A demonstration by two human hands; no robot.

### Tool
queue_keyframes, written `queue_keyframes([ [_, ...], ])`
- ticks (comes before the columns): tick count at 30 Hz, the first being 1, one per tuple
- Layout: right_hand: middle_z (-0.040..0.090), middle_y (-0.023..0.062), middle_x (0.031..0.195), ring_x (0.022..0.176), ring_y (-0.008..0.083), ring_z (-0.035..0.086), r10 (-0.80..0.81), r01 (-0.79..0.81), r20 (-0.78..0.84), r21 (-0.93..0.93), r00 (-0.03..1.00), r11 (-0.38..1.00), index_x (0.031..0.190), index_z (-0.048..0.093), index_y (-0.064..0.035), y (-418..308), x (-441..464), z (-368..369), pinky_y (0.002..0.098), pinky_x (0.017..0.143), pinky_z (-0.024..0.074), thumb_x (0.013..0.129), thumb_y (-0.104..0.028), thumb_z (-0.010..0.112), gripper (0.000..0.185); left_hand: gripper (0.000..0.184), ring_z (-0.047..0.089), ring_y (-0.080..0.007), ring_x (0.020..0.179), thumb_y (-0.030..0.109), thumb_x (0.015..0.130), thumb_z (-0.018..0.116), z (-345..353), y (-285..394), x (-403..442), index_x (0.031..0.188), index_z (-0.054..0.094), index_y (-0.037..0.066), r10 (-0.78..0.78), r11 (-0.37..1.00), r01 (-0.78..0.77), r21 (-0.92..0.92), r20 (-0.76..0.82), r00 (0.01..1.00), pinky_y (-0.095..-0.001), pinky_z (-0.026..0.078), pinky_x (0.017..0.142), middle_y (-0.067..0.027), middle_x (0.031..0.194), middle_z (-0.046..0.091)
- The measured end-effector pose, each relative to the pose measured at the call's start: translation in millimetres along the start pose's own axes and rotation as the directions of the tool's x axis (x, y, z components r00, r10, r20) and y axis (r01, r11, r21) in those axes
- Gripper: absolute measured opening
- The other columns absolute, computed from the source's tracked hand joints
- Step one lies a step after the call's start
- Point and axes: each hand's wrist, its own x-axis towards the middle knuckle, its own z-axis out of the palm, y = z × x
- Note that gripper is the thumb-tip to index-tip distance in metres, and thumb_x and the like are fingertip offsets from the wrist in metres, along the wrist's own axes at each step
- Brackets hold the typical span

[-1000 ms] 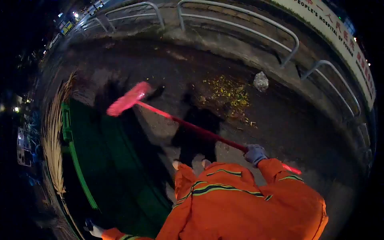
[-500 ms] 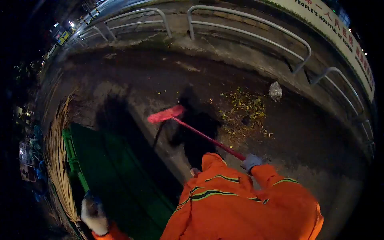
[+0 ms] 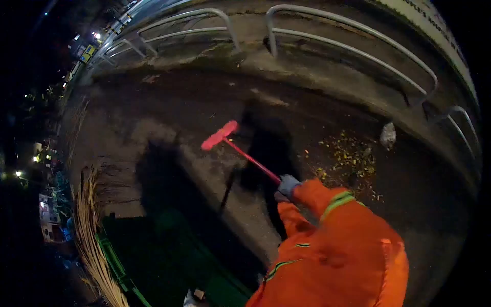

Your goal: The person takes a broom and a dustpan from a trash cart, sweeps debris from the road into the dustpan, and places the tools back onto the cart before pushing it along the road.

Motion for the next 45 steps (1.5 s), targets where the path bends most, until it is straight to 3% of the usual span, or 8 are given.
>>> queue_keyframes([
  [3, 0.053, 0.0239, 0.123, 0.109, 0.0386, 0.053, -0.183, 0.184, 0.014, -0.037, 0.983, 0.982, 0.143, 0.025, -0.0054, -103, 147, -26, 0.0415, 0.092, 0.0422, 0.079, -0.021, 0.051, 0.070, 0.065, 0.063, -0.0298, 0.090, 0.051, 0.076, 0.058, -19, 2, -2, 0.131, 0.048, 0.018, -0.194, 0.909, 0.188, -0.371, 0.024, 0.981, -0.0394, 0.052, 0.072, -0.0120, 0.109, 0.063],
  [11, 0.060, 0.0224, 0.109, 0.102, 0.0342, 0.059, -0.254, 0.256, 0.107, -0.693, 0.961, 0.674, 0.125, 0.046, -0.0040, -135, 238, -22, 0.0439, 0.086, 0.0463, 0.088, -0.019, 0.046, 0.039, 0.060, 0.059, -0.0310, 0.101, 0.021, 0.078, 0.059, 49, -58, -18, 0.135, 0.042, 0.017, 0.023, 0.994, -0.043, 0.103, 0.191, 0.981, -0.0386, 0.051, 0.080, -0.0155, 0.116, 0.058],
  [14, 0.058, 0.0245, 0.112, 0.107, 0.0381, 0.055, -0.185, 0.177, -0.002, -0.280, 0.983, 0.944, 0.138, 0.035, -0.0088, -31, 119, -56, 0.0450, 0.091, 0.0434, 0.088, -0.018, 0.046, 0.052, 0.027, 0.063, -0.0290, 0.085, 0.020, 0.087, 0.056, 104, -44, -7, 0.110, 0.066, 0.010, -0.104, 0.831, 0.097, 0.547, -0.019, 0.994, -0.0359, 0.052, 0.073, -0.0138, 0.094, 0.066],
  [23, 0.065, 0.0164, 0.095, 0.081, 0.0338, 0.063, 0.640, -0.616, -0.048, -0.338, 0.767, 0.712, 0.136, 0.039, -0.0184, 380, -439, -70, 0.0422, 0.068, 0.0499, 0.086, -0.027, 0.052, 0.053, 0.031, 0.062, -0.0337, 0.095, 0.026, 0.078, 0.064, 71, 46, 64, 0.098, 0.066, 0.003, -0.145, 0.908, -0.041, 0.417, 0.406, 0.902, -0.0403, 0.051, 0.082, -0.0188, 0.104, 0.064],
  [27, 0.065, 0.0135, 0.087, 0.077, 0.0333, 0.063, 0.676, -0.683, 0.225, -0.059, 0.701, 0.728, 0.139, 0.034, -0.0204, 297, -449, -85, 0.0422, 0.065, 0.0493, 0.083, -0.017, 0.054, 0.060, 0.022, 0.065, -0.0354, 0.084, 0.013, 0.074, 0.066, 90, 51, 62, 0.091, 0.067, 0.000, -0.155, 0.931, 0.044, 0.362, 0.285, 0.946, -0.0416, 0.053, 0.078, -0.0205, 0.092, 0.067],
  [35, 0.061, 0.0215, 0.096, 0.086, 0.0382, 0.061, 0.404, -0.307, 0.282, -0.329, 0.871, 0.893, 0.146, 0.014, -0.0284, 305, -407, -89, 0.0463, 0.072, 0.0478, 0.084, -0.010, 0.047, 0.072, 0.026, 0.065, -0.0333, 0.085, 0.014, 0.072, 0.069, 116, 43, 25, 0.093, 0.067, 0.000, -0.201, 0.975, 0.190, 0.118, 0.092, 0.975, -0.0403, 0.053, 0.078, -0.0189, 0.093, 0.067],
  [40, 0.062, 0.0212, 0.092, 0.086, 0.0392, 0.060, -0.145, 0.145, 0.022, -0.291, 0.989, 0.946, 0.133, 0.044, -0.0239, 349, -267, -38, 0.0460, 0.075, 0.0490, 0.087, -0.026, 0.047, 0.046, 0.029, 0.065, -0.0320, 0.085, 0.014, 0.071, 0.071, 160, 67, -53, 0.095, 0.067, 0.000, -0.314, 0.922, 0.314, -0.227, 0.037, 0.949, -0.0395, 0.053, 0.078, -0.0178, 0.094, 0.067],
  [45, 0.063, 0.0169, 0.089, 0.083, 0.0356, 0.062, 0.100, 0.041, 0.288, -0.446, 0.953, 0.894, 0.117, 0.058, -0.0183, 438, -297, -115, 0.0469, 0.072, 0.0498, 0.087, -0.023, 0.047, 0.033, 0.032, 0.065, -0.0307, 0.086, 0.015, 0.069, 0.073, 216, 108, -126, 0.097, 0.066, 0.000, -0.438, 0.711, 0.459, -0.532, 0.175, 0.882, -0.0387, 0.052, 0.077, -0.0167, 0.095, 0.067],
])
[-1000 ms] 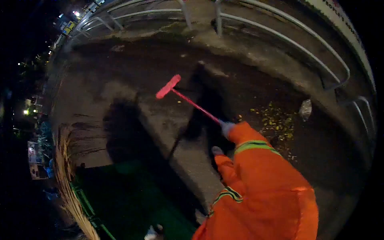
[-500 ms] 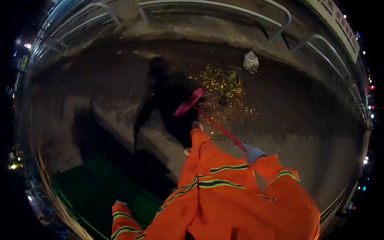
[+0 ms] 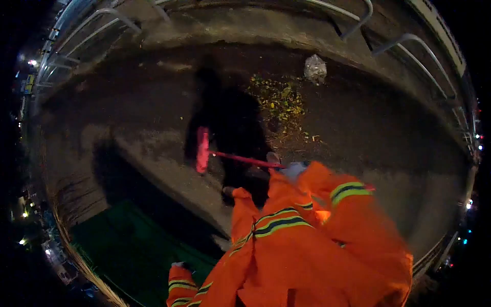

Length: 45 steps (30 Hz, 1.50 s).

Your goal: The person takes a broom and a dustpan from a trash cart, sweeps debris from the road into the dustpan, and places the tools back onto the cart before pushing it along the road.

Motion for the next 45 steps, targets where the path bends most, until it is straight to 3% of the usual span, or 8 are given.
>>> queue_keyframes([
  [4, 0.062, 0.0171, 0.084, 0.077, 0.0364, 0.063, 0.037, -0.017, 0.066, -0.285, 0.997, 0.958, 0.144, 0.027, -0.0245, 83, -178, -48, 0.0454, 0.070, 0.0506, 0.078, -0.007, 0.056, 0.074, 0.034, 0.065, -0.0296, 0.086, 0.015, 0.068, 0.075, 33, -7, -27, 0.098, 0.066, 0.000, -0.140, 0.976, 0.150, -0.155, 0.079, 0.987, -0.0380, 0.052, 0.077, -0.0159, 0.095, 0.068],
  [12, 0.063, 0.0190, 0.084, 0.071, 0.0349, 0.064, 0.156, -0.169, 0.176, 0.062, 0.972, 0.984, 0.140, 0.033, -0.0295, 38, -211, -145, 0.0443, 0.061, 0.0509, 0.087, -0.015, 0.049, 0.057, 0.039, 0.065, -0.0275, 0.087, 0.016, 0.067, 0.078, 42, 27, 16, 0.100, 0.066, 0.000, -0.214, 0.946, 0.233, -0.225, 0.103, 0.971, -0.0367, 0.052, 0.077, -0.0142, 0.097, 0.068],
  [16, 0.062, 0.0202, 0.085, 0.077, 0.0395, 0.061, -0.053, 0.072, -0.128, 0.150, 0.990, 0.986, 0.142, 0.027, -0.0292, -32, -66, -152, 0.0480, 0.069, 0.0485, 0.082, -0.023, 0.051, 0.065, 0.017, 0.062, -0.0233, 0.070, 0.002, 0.075, 0.062, 49, 52, 28, 0.091, 0.063, -0.005, 0.299, 0.891, -0.356, -0.280, -0.228, 0.927, -0.0374, 0.051, 0.070, -0.0124, 0.084, 0.065],
  [19, 0.061, 0.0220, 0.100, 0.095, 0.0382, 0.059, -0.159, 0.189, -0.186, 0.151, 0.969, 0.970, 0.142, 0.030, -0.0212, -123, 91, -193, 0.0460, 0.081, 0.0468, 0.084, -0.022, 0.049, 0.061, 0.023, 0.064, -0.0236, 0.074, 0.005, 0.076, 0.060, 59, 54, 113, 0.095, 0.062, -0.009, 0.879, 0.258, -0.914, -0.312, -0.317, 0.356, -0.0353, 0.052, 0.071, -0.0157, 0.087, 0.065],
  [22, 0.061, 0.0210, 0.105, 0.093, 0.0374, 0.060, -0.204, 0.236, -0.261, 0.096, 0.943, 0.967, 0.141, 0.033, -0.0148, -226, 207, -249, 0.0444, 0.082, 0.0466, 0.086, -0.020, 0.045, 0.057, 0.026, 0.063, -0.0237, 0.078, 0.009, 0.078, 0.062, 103, 85, 112, 0.099, 0.063, -0.007, 0.453, 0.756, -0.614, -0.226, -0.496, 0.741, -0.0355, 0.051, 0.074, -0.0149, 0.090, 0.066],
  [30, 0.061, 0.0204, 0.106, 0.095, 0.0369, 0.060, -0.227, 0.232, -0.165, 0.010, 0.960, 0.973, 0.141, 0.029, -0.0129, -344, 335, -344, 0.0416, 0.079, 0.0498, 0.079, -0.008, 0.055, 0.067, 0.027, 0.063, -0.0242, 0.092, 0.008, 0.081, 0.061, 140, 241, 144, 0.106, 0.065, -0.003, 0.318, 0.732, -0.457, -0.506, -0.339, 0.885, -0.0357, 0.049, 0.081, -0.0151, 0.103, 0.066],
  [43, 0.063, 0.0169, 0.079, 0.067, 0.0288, 0.064, 0.045, -0.066, 0.525, 0.021, 0.850, 0.998, 0.145, 0.020, -0.0319, -319, -7, -385, 0.0438, 0.065, 0.0499, 0.084, -0.016, 0.047, 0.069, 0.034, 0.055, -0.0182, 0.080, 0.026, 0.090, 0.054, 120, 269, 79, 0.107, 0.061, -0.002, 0.190, 0.789, -0.317, -0.527, -0.283, 0.940, -0.0317, 0.045, 0.072, -0.0098, 0.093, 0.063],
  [45, 0.062, 0.0164, 0.079, 0.068, 0.0315, 0.063, -0.299, 0.339, 0.410, -0.026, 0.862, 0.941, 0.144, 0.023, -0.0299, -289, 85, -310, 0.0449, 0.064, 0.0498, 0.087, -0.016, 0.045, 0.063, 0.034, 0.055, -0.0185, 0.081, 0.026, 0.090, 0.055, 113, 248, 62, 0.108, 0.061, -0.002, 0.238, 0.826, -0.353, -0.438, -0.297, 0.925, -0.0318, 0.045, 0.073, -0.0101, 0.095, 0.063],
])
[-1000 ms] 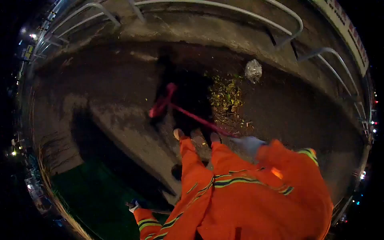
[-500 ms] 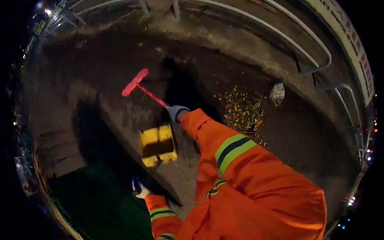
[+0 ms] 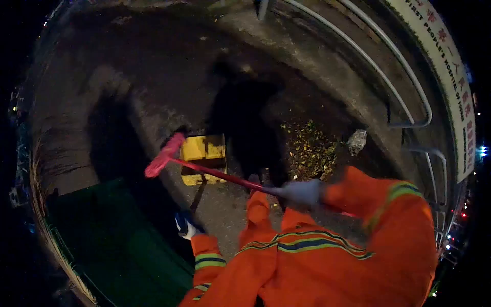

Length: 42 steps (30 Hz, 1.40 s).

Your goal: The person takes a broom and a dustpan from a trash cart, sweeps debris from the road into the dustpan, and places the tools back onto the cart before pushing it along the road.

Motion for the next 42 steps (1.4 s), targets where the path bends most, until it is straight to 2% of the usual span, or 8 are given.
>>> queue_keyframes([
  [4, 0.061, 0.0169, 0.087, 0.081, 0.0323, 0.062, -0.370, 0.288, -0.230, -0.323, 0.900, 0.901, 0.137, 0.038, -0.0228, -73, 201, -15, 0.0454, 0.068, 0.0491, 0.089, -0.019, 0.044, 0.048, 0.033, 0.056, -0.0192, 0.084, 0.024, 0.090, 0.055, -44, -41, -35, 0.109, 0.061, -0.002, -0.117, 0.990, 0.115, -0.078, -0.017, 0.993, -0.0322, 0.045, 0.075, -0.0106, 0.097, 0.063],
  [7, 0.065, 0.0120, 0.094, 0.085, 0.0328, 0.063, -0.144, 0.102, -0.220, -0.190, 0.965, 0.976, 0.126, 0.049, -0.0181, -133, 288, -44, 0.0426, 0.070, 0.0504, 0.091, -0.025, 0.042, 0.036, 0.033, 0.056, -0.0196, 0.086, 0.023, 0.090, 0.056, -65, -59, -46, 0.111, 0.060, -0.002, -0.156, 0.986, 0.153, -0.069, -0.036, 0.987, -0.0324, 0.045, 0.076, -0.0111, 0.099, 0.062],
  [12, 0.066, 0.0155, 0.098, 0.087, 0.0312, 0.065, -0.317, 0.098, -0.336, -0.533, 0.887, 0.840, 0.130, 0.047, -0.0190, -31, 262, -40, 0.0429, 0.068, 0.0513, 0.091, -0.034, 0.040, 0.042, 0.033, 0.057, -0.0204, 0.089, 0.021, 0.089, 0.056, -96, -82, -69, 0.112, 0.059, -0.002, -0.249, 0.967, 0.245, -0.065, -0.063, 0.967, -0.0328, 0.045, 0.078, -0.0118, 0.102, 0.062],
  [21, 0.062, 0.0142, 0.087, 0.074, 0.0269, 0.064, 0.568, -0.538, -0.046, 0.267, 0.821, 0.799, 0.144, 0.024, -0.0216, 127, -177, 153, 0.0397, 0.059, 0.0504, 0.085, -0.009, 0.050, 0.066, 0.033, 0.058, -0.0218, 0.095, 0.018, 0.089, 0.057, -71, -64, -38, 0.116, 0.058, -0.002, -0.160, 0.984, 0.166, -0.072, 0.087, 0.983, -0.0336, 0.046, 0.083, -0.0131, 0.108, 0.062],
  [27, 0.061, 0.0143, 0.073, 0.065, 0.0251, 0.062, 0.711, -0.465, -0.040, 0.730, 0.702, 0.500, 0.141, 0.030, -0.0202, 103, -264, 175, 0.0391, 0.056, 0.0488, 0.089, -0.017, 0.044, 0.054, 0.034, 0.059, -0.0227, 0.099, 0.015, 0.089, 0.058, -52, -15, -30, 0.118, 0.057, -0.002, -0.036, 0.991, 0.061, -0.118, 0.201, 0.979, -0.0341, 0.046, 0.085, -0.0140, 0.112, 0.062],
  [30, 0.062, 0.0207, 0.076, 0.070, 0.0331, 0.063, 0.670, -0.284, -0.415, 0.676, 0.615, 0.680, 0.140, 0.030, -0.0191, 168, -212, 192, 0.0455, 0.064, 0.0488, 0.089, -0.021, 0.044, 0.053, 0.035, 0.059, -0.0232, 0.101, 0.014, 0.089, 0.059, -43, 9, -19, 0.119, 0.057, -0.002, 0.079, 0.982, -0.024, -0.188, 0.293, 0.953, -0.0343, 0.047, 0.087, -0.0145, 0.114, 0.061],
  [34, 0.065, 0.0195, 0.089, 0.075, 0.0342, 0.064, 0.693, -0.316, -0.482, 0.646, 0.536, 0.694, 0.141, 0.028, -0.0159, 288, -128, 178, 0.0461, 0.068, 0.0504, 0.090, -0.026, 0.044, 0.054, 0.037, 0.059, -0.0230, 0.093, 0.025, 0.092, 0.053, -16, 87, -51, 0.117, 0.058, -0.002, 0.471, 0.853, -0.522, 0.023, 0.400, 0.787, -0.0348, 0.049, 0.083, -0.0127, 0.110, 0.061],
  [42, 0.054, 0.0119, 0.065, 0.048, 0.0192, 0.054, 0.674, -0.034, -0.201, 0.948, 0.711, 0.318, 0.143, 0.026, -0.0187, 168, -286, 342, 0.0375, 0.044, 0.0463, 0.088, -0.019, 0.051, 0.061, 0.043, 0.056, -0.0242, 0.101, 0.022, 0.090, 0.054, 72, 164, -96, 0.127, 0.048, 0.000, 0.217, 0.974, -0.218, -0.066, 0.559, 0.800, -0.0356, 0.046, 0.091, -0.0130, 0.116, 0.057],
])
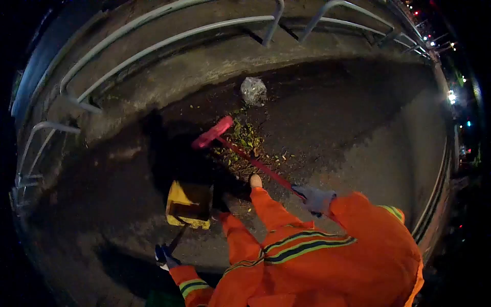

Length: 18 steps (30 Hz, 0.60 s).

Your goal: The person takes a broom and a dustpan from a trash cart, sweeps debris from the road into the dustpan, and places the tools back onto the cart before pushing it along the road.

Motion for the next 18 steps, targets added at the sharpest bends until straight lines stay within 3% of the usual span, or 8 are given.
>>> queue_keyframes([
  [3, 0.055, 0.0110, 0.065, 0.048, 0.0182, 0.054, 0.071, -0.082, 0.057, 0.208, 0.996, 0.975, 0.144, 0.023, -0.0181, 7, -46, -5, 0.0359, 0.044, 0.0463, 0.088, -0.021, 0.054, 0.065, 0.045, 0.055, -0.0241, 0.103, 0.021, 0.089, 0.055, 6, -2, 1, 0.128, 0.046, 0.001, 0.018, 1.000, -0.018, -0.018, -0.027, 0.999, -0.0355, 0.045, 0.092, -0.0129, 0.118, 0.055],
  [6, 0.058, 0.0108, 0.068, 0.050, 0.0165, 0.056, -0.112, 0.108, 0.036, 0.099, 0.993, 0.989, 0.146, 0.018, -0.0196, 7, -14, -15, 0.0335, 0.043, 0.0466, 0.087, -0.020, 0.055, 0.069, 0.048, 0.053, -0.0240, 0.106, 0.021, 0.088, 0.056, 4, -12, -9, 0.130, 0.043, 0.001, 0.010, 1.000, -0.010, -0.010, -0.076, 0.997, -0.0355, 0.045, 0.093, -0.0129, 0.121, 0.053],
  [8, 0.062, 0.0117, 0.073, 0.056, 0.0175, 0.061, -0.179, 0.178, 0.136, 0.020, 0.974, 0.984, 0.146, 0.018, -0.0168, -52, 12, -51, 0.0328, 0.050, 0.0528, 0.087, -0.022, 0.053, 0.068, 0.050, 0.052, -0.0239, 0.108, 0.020, 0.088, 0.057, 4, -7, -16, 0.131, 0.041, 0.001, -0.025, 1.000, 0.027, 0.016, -0.104, 0.994, -0.0355, 0.044, 0.093, -0.0128, 0.123, 0.051],
  [11, 0.064, 0.0131, 0.078, 0.057, 0.0175, 0.062, -0.347, 0.292, 0.150, 0.299, 0.926, 0.908, 0.146, 0.017, -0.0141, -77, 44, -51, 0.0324, 0.053, 0.0545, 0.087, -0.018, 0.057, 0.071, 0.053, 0.050, -0.0238, 0.110, 0.019, 0.087, 0.058, 11, -21, -46, 0.133, 0.038, 0.002, -0.072, 0.997, 0.076, 0.030, -0.124, 0.990, -0.0354, 0.044, 0.094, -0.0128, 0.126, 0.049],
  [14, 0.065, 0.0134, 0.085, 0.062, 0.0174, 0.065, -0.415, 0.291, 0.200, 0.453, 0.888, 0.842, 0.143, 0.027, -0.0104, -79, 59, -51, 0.0329, 0.057, 0.0564, 0.087, -0.013, 0.058, 0.063, 0.057, 0.048, -0.0237, 0.113, 0.019, 0.086, 0.059, 25, -34, -75, 0.135, 0.036, 0.002, -0.124, 0.992, 0.126, 0.016, -0.114, 0.986, -0.0354, 0.043, 0.095, -0.0127, 0.128, 0.047],
  [17, 0.065, 0.0133, 0.092, 0.070, 0.0178, 0.067, -0.496, 0.209, 0.147, 0.779, 0.856, 0.591, 0.137, 0.038, -0.0065, -91, 85, -64, 0.0336, 0.062, 0.0581, 0.089, -0.011, 0.055, 0.051, 0.061, 0.046, -0.0236, 0.116, 0.018, 0.085, 0.060, 51, -41, -92, 0.136, 0.033, 0.003, -0.191, 0.981, 0.192, 0.006, -0.078, 0.978, -0.0353, 0.042, 0.095, -0.0127, 0.131, 0.045],
  [18, 0.063, 0.0161, 0.102, 0.084, 0.0239, 0.067, -0.510, 0.185, 0.170, 0.798, 0.843, 0.573, 0.130, 0.046, 0.0002, -102, 85, -81, 0.0377, 0.070, 0.0579, 0.092, -0.014, 0.053, 0.041, 0.062, 0.046, -0.0236, 0.116, 0.018, 0.084, 0.060, 62, -45, -96, 0.137, 0.032, 0.003, -0.206, 0.978, 0.206, 0.001, -0.055, 0.977, -0.0353, 0.042, 0.096, -0.0127, 0.132, 0.044],
])
